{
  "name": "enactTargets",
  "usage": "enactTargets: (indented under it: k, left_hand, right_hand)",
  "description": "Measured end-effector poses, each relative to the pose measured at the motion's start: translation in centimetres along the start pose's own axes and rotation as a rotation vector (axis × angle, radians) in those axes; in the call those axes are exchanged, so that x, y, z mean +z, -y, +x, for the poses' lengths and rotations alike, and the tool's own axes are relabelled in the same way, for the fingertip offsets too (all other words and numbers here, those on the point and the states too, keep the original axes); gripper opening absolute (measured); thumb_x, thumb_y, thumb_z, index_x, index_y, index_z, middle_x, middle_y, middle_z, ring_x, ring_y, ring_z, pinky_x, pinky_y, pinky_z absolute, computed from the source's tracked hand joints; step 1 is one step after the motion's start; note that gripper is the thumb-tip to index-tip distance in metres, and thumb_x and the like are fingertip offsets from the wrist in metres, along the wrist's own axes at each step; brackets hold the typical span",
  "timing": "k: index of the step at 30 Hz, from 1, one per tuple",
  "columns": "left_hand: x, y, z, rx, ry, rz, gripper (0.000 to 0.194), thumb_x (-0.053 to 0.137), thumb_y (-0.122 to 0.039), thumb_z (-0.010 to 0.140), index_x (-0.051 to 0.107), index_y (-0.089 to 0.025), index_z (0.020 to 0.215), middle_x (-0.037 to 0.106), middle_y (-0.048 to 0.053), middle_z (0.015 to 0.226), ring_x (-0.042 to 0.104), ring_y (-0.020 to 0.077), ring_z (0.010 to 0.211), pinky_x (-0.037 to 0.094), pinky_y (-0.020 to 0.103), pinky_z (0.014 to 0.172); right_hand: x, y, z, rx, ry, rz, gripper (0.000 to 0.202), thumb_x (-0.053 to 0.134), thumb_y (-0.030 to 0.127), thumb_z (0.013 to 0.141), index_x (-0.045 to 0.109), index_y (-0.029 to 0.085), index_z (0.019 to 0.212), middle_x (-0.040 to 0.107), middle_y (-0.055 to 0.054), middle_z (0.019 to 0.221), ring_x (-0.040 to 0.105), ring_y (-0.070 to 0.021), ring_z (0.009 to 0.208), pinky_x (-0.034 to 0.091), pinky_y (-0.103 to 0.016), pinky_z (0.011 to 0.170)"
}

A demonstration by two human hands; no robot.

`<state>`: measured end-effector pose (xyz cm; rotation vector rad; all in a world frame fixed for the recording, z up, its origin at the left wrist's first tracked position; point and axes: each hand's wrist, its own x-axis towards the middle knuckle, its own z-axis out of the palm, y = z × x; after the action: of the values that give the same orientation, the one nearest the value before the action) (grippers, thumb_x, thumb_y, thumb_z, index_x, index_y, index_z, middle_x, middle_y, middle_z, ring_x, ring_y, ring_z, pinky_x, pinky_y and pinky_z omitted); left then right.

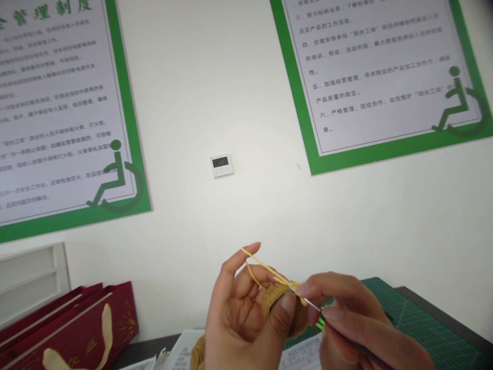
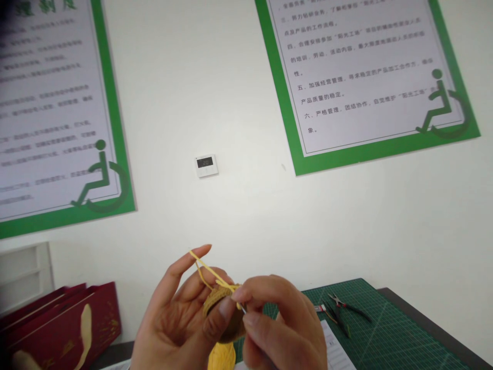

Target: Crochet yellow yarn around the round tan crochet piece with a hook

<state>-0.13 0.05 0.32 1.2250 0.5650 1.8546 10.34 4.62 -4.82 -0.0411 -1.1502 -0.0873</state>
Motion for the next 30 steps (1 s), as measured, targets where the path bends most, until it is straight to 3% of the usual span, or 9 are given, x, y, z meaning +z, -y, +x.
enactTargets:
  k: [5, 12, 22, 30]
  left_hand:
    - [0.1, -0.1, 0.0, -0.022, 0.018, -0.020, 0.061, 0.092, -0.017, 0.069, 0.066, -0.026, 0.124, 0.070, 0.001, 0.082, 0.067, 0.0147, 0.072, 0.058, 0.023, 0.066]
    - [0.2, -0.2, -0.1, -0.013, 0.046, -0.029, 0.065, 0.091, -0.015, 0.070, 0.065, -0.028, 0.127, 0.072, 0.001, 0.086, 0.069, 0.0141, 0.075, 0.057, 0.021, 0.067]
    - [0.1, 0.0, 0.0, 0.017, 0.048, -0.012, 0.068, 0.089, -0.013, 0.071, 0.063, -0.032, 0.130, 0.072, 0.000, 0.086, 0.070, 0.0142, 0.079, 0.055, 0.019, 0.067]
    - [-0.3, 0.3, 0.1, -0.013, 0.049, 0.004, 0.074, 0.091, -0.013, 0.068, 0.060, -0.030, 0.133, 0.070, 0.001, 0.085, 0.068, 0.0151, 0.079, 0.055, 0.021, 0.067]
  right_hand:
    - [1.0, -0.8, 0.2, 0.022, -0.041, 0.076, 0.014, 0.066, 0.022, 0.096, 0.071, 0.028, 0.107, 0.079, -0.006, 0.093, 0.069, -0.0176, 0.062, 0.057, -0.030, 0.048]
    - [1.6, -0.4, 0.8, 0.086, -0.076, 0.154, 0.009, 0.063, 0.029, 0.099, 0.070, 0.030, 0.104, 0.076, -0.004, 0.089, 0.064, -0.0170, 0.060, 0.052, -0.031, 0.051]
    - [1.4, -0.9, 0.5, 0.062, -0.021, 0.196, 0.020, 0.061, 0.026, 0.099, 0.070, 0.031, 0.116, 0.076, -0.004, 0.094, 0.064, -0.0171, 0.064, 0.053, -0.033, 0.056]
    - [1.7, -0.8, 1.5, 0.026, -0.012, 0.221, 0.018, 0.061, 0.018, 0.098, 0.070, 0.024, 0.113, 0.075, -0.004, 0.092, 0.067, -0.0172, 0.076, 0.055, -0.031, 0.058]
